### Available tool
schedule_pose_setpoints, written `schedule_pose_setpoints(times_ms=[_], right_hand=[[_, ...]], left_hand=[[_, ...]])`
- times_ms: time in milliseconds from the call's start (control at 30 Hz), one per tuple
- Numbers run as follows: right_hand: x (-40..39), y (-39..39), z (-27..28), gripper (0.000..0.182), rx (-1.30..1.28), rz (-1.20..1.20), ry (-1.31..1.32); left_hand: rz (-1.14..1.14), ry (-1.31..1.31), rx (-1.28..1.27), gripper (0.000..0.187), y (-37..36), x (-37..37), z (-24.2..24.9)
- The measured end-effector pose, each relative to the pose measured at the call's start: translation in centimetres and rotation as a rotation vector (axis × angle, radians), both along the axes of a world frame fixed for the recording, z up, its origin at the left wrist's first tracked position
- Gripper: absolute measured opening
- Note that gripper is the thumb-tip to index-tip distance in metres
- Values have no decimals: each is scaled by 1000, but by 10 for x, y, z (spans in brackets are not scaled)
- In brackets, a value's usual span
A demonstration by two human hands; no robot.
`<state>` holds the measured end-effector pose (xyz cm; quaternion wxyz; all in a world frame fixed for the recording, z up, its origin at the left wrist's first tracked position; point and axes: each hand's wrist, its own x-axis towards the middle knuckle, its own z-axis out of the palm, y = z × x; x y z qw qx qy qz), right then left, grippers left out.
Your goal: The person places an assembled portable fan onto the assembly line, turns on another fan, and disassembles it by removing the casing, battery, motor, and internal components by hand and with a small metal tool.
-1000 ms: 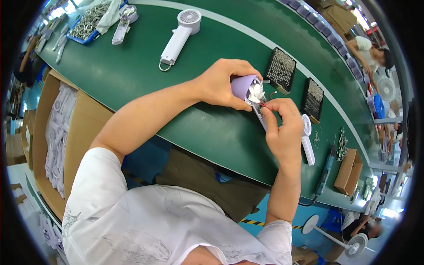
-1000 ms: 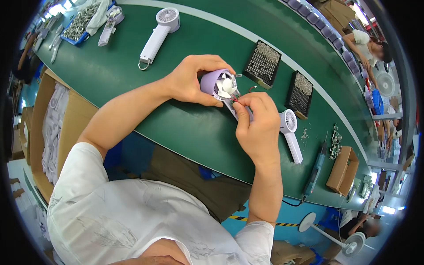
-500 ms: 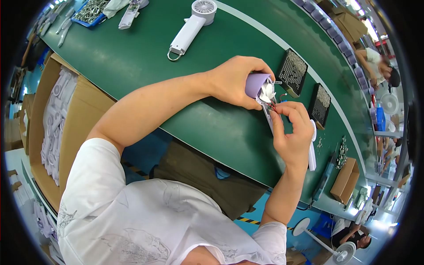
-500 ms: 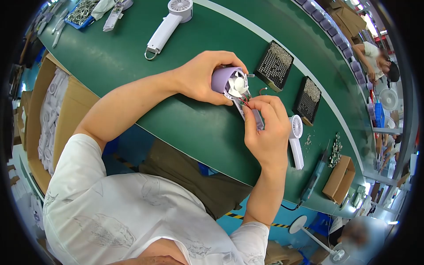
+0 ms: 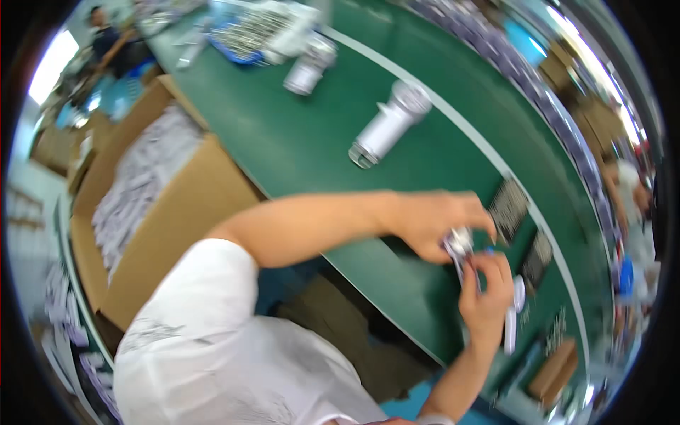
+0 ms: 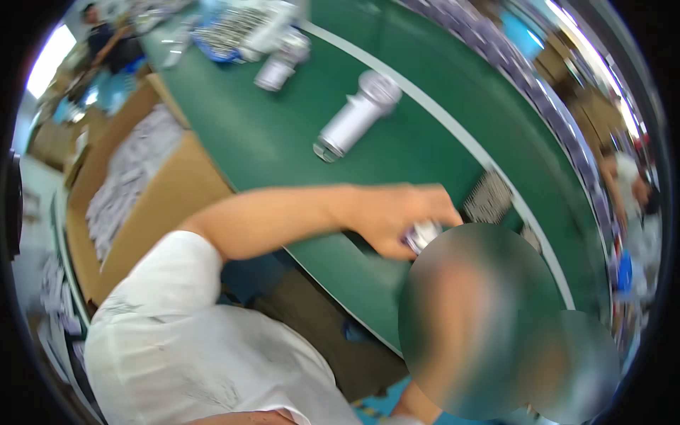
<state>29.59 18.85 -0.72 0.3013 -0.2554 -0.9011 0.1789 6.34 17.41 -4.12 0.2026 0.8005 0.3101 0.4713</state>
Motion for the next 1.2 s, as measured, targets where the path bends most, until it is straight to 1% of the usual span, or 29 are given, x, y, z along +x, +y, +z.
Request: schedule_pose_setpoints(times_ms=[67, 100, 267, 433, 700, 767, 833, 900, 933, 967, 1033, 1067, 1200], right_hand=[[5, 5, -6, 10, -26, 3, -10], [7, 6, -7, 11, -40, 2, -14], [6, 3, -9, 14, -46, 15, -12], [1, -4, -5, 13, 7, 14, -25], [-1, -6, -5, 13, -18, -8, -25], [1, -3, -6, 13, -24, -18, -27], [1, 3, -6, 12, -35, 24, -8], [-2, 3, -1, 9, -35, 27, -31], [-5, 0, 1, 9, -31, -7, -1], [-7, 2, 2, 9, -3, 3, 7], [-2, 6, -3, 10, -50, 3, 46], [1, 8, -4, 11, -98, 6, 46], [4, 12, -15, 12, -122, -11, 76]], left_hand=[[-36, 19, 66, 51, 2, -1, -5], [-39, 26, 7, 47, 1, 1, -9], [-45, 60, 0, 25, 4, 4, -23], [-31, 59, 39, 24, 6, 5, -26], [-22, 60, 45, 21, 5, 6, -25], [-21, 112, -30, 26, 3, 6, -22], [-12, 113, -2, 27, -1, 4, -13], [-39, 96, 52, 27, 2, 1, -14], [-59, 65, 60, 28, 0, -2, -9], [-60, 77, 40, 27, -2, -4, -6], [-36, 96, -71, 24, -2, -1, -5], [-29, 101, -74, 25, -3, -1, -2], [-13, 128, -124, 25, -2, -1, -5]])
